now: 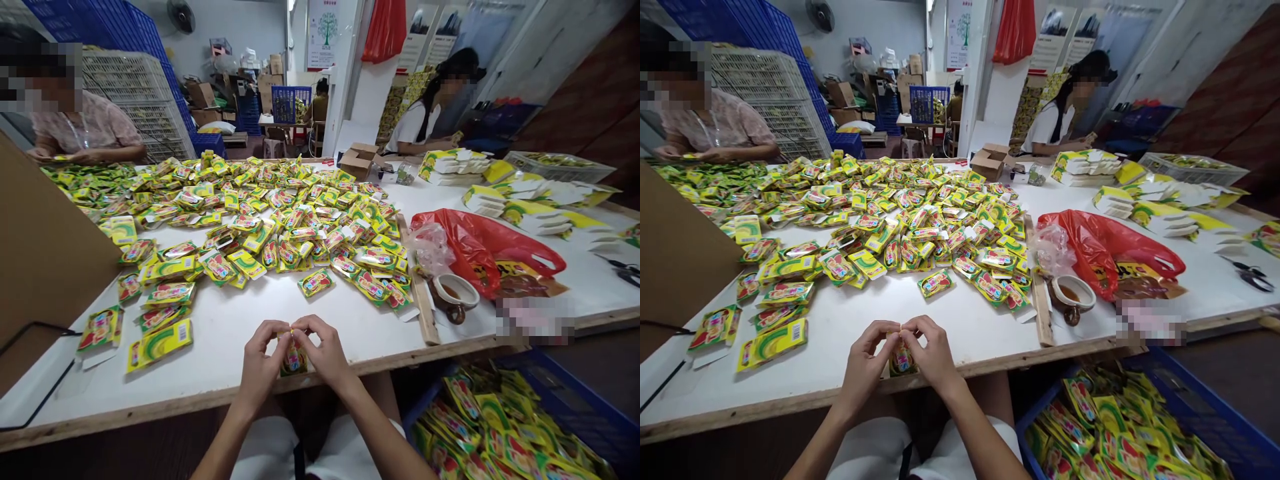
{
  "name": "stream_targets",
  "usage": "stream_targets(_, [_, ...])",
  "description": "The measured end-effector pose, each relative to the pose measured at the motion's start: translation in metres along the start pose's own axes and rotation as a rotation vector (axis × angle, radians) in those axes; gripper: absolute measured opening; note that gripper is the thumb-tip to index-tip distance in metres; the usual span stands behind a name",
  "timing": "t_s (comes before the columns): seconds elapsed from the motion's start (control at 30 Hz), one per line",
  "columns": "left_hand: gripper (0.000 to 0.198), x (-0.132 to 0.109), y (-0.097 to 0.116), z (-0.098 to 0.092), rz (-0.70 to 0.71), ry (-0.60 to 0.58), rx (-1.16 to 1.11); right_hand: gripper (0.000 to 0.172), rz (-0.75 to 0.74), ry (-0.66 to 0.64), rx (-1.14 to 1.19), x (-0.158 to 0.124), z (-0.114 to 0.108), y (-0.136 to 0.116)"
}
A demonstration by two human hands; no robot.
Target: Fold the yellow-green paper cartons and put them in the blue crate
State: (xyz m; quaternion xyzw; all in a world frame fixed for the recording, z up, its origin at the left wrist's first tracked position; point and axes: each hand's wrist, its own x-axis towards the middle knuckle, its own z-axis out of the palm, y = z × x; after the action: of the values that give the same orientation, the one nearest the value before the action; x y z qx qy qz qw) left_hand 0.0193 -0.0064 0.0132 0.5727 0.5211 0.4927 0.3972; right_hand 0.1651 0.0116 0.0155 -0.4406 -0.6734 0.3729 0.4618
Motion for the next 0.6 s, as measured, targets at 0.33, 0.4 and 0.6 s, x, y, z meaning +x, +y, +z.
stream_targets(0.33, [0.015, 0.007, -0.003, 0.0, -0.039, 0.029, -0.036, 0.011, 0.086, -0.028, -0.023, 0.006, -0.001, 0.0])
stream_targets(0.4, [0.015, 0.002, -0.007, 0.001, -0.006, 0.029, -0.035, 0.01, 0.095, -0.043, 0.042, 0.002, 0.002, 0.004])
stream_targets(0.6, [0.023, -0.005, -0.012, -0.014, 0.055, 0.021, 0.16, 0.016, 0.114, -0.019, 0.002, -0.007, -0.019, -0.005])
